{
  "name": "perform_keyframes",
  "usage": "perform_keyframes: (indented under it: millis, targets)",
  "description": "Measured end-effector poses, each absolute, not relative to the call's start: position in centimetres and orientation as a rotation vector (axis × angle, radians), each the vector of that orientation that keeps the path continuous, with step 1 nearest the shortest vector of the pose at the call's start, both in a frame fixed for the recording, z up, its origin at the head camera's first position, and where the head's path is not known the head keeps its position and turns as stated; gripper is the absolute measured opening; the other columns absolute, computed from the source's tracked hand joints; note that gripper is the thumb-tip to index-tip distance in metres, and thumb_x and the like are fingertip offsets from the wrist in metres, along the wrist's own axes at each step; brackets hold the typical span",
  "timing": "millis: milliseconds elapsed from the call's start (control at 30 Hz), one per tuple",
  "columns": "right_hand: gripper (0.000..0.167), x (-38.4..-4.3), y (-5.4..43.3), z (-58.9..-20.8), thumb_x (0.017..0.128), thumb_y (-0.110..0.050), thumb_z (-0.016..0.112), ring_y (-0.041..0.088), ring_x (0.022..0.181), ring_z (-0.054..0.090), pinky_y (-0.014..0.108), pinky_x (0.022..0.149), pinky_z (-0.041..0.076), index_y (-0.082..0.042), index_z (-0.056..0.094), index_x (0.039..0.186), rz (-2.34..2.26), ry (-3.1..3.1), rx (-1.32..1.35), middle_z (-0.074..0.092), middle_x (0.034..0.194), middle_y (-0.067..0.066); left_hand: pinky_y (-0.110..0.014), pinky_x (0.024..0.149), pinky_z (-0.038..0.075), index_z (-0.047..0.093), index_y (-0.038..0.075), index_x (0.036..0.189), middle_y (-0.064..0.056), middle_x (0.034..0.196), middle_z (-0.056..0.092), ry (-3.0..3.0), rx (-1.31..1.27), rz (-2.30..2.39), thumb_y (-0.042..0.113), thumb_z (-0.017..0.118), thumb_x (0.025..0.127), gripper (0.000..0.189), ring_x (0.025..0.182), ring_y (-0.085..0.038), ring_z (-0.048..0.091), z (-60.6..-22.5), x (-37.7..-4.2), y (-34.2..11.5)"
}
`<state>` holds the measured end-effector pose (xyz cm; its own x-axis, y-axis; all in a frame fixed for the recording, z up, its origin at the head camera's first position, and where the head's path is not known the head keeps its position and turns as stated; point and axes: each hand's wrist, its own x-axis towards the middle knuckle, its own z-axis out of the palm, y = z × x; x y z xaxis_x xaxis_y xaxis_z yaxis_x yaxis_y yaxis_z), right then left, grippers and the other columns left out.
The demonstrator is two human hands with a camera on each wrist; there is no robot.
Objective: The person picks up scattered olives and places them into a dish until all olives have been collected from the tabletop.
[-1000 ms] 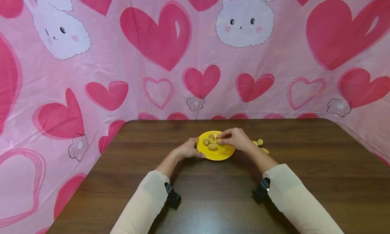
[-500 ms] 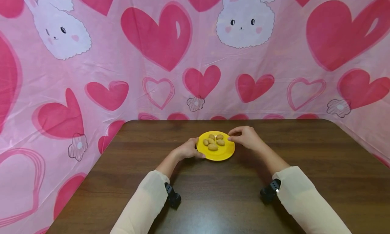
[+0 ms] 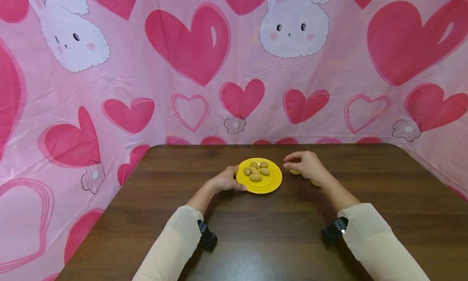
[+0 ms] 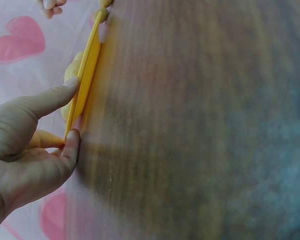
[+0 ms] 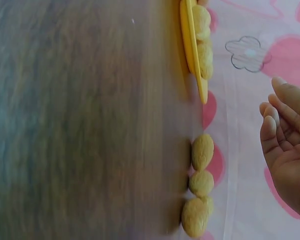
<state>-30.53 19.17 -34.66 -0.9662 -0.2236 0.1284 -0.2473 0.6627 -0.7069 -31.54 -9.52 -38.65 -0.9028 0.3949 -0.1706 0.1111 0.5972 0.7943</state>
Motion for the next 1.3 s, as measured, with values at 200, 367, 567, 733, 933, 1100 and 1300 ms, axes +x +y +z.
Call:
perform_keyframes:
  millis: [200,367,567,733,933,1100,1300]
  targets:
    - [0.034,-30.4,20.5,-34.7,0.085,-0.026,0.068,0.024,0.084,0.055,0.034,0.076,0.05,0.0,0.066,0.108,1.162,-2.836,0.402,0.066,0.099,0.01,-0.042,0.109,0.019,0.028,-0.002,0.142,-0.018,0.143,0.029,2.497,0.437,1.214,0.013,0.077,0.075,0.084,0.123,-0.027,0.034,-38.7,-31.6,-9.4]
    - [0.037,-30.3,21.3,-35.1,0.085,-0.027,0.068,0.023,0.083,0.057,0.033,0.075,0.051,0.001,0.066,0.109,1.163,-2.828,0.366,0.066,0.1,0.012,-0.041,0.109,0.021,0.03,-0.001,0.142,-0.016,0.142,0.031,2.489,0.446,1.217,0.011,0.076,0.076,0.082,0.118,-0.026,0.037,-38.7,-31.6,-9.5]
    - [0.04,-30.0,22.6,-35.4,0.084,-0.029,0.069,0.022,0.078,0.058,0.029,0.069,0.052,0.002,0.065,0.109,1.185,-2.813,0.319,0.066,0.099,0.013,-0.041,0.108,0.021,0.031,0.0,0.142,-0.016,0.14,0.033,2.486,0.443,1.221,0.011,0.076,0.075,0.081,0.117,-0.027,0.037,-38.7,-31.5,-9.5]
    - [0.041,-29.8,23.9,-35.7,0.084,-0.031,0.069,0.023,0.08,0.059,0.029,0.067,0.051,0.002,0.065,0.108,1.193,-2.789,0.312,0.067,0.095,0.011,-0.041,0.108,0.021,0.031,-0.001,0.141,-0.016,0.141,0.034,2.481,0.473,1.232,0.011,0.076,0.075,0.081,0.116,-0.026,0.039,-38.7,-31.6,-9.6]
    - [0.044,-29.6,25.4,-35.8,0.084,-0.036,0.067,0.023,0.084,0.06,0.03,0.069,0.049,0.001,0.065,0.108,1.137,-2.805,0.296,0.067,0.095,0.011,-0.04,0.108,0.023,0.032,-0.001,0.141,-0.015,0.138,0.038,2.475,0.485,1.232,0.01,0.076,0.075,0.079,0.115,-0.025,0.04,-38.7,-31.6,-9.5]
    - [0.041,-29.3,26.3,-35.8,0.086,-0.034,0.066,0.024,0.085,0.06,0.031,0.07,0.049,0.002,0.066,0.107,1.092,-2.828,0.292,0.067,0.096,0.012,-0.042,0.109,0.018,0.028,-0.002,0.143,-0.017,0.144,0.028,2.488,0.429,1.215,0.011,0.076,0.075,0.084,0.123,-0.027,0.033,-38.7,-31.5,-9.5]
    - [0.037,-28.8,27.2,-35.9,0.086,-0.03,0.066,0.019,0.078,0.059,0.03,0.065,0.048,0.002,0.066,0.106,1.051,-2.874,0.284,0.066,0.098,0.015,-0.042,0.109,0.018,0.028,-0.001,0.143,-0.017,0.144,0.028,2.492,0.43,1.21,0.012,0.076,0.075,0.083,0.122,-0.027,0.034,-38.5,-31.5,-9.5]
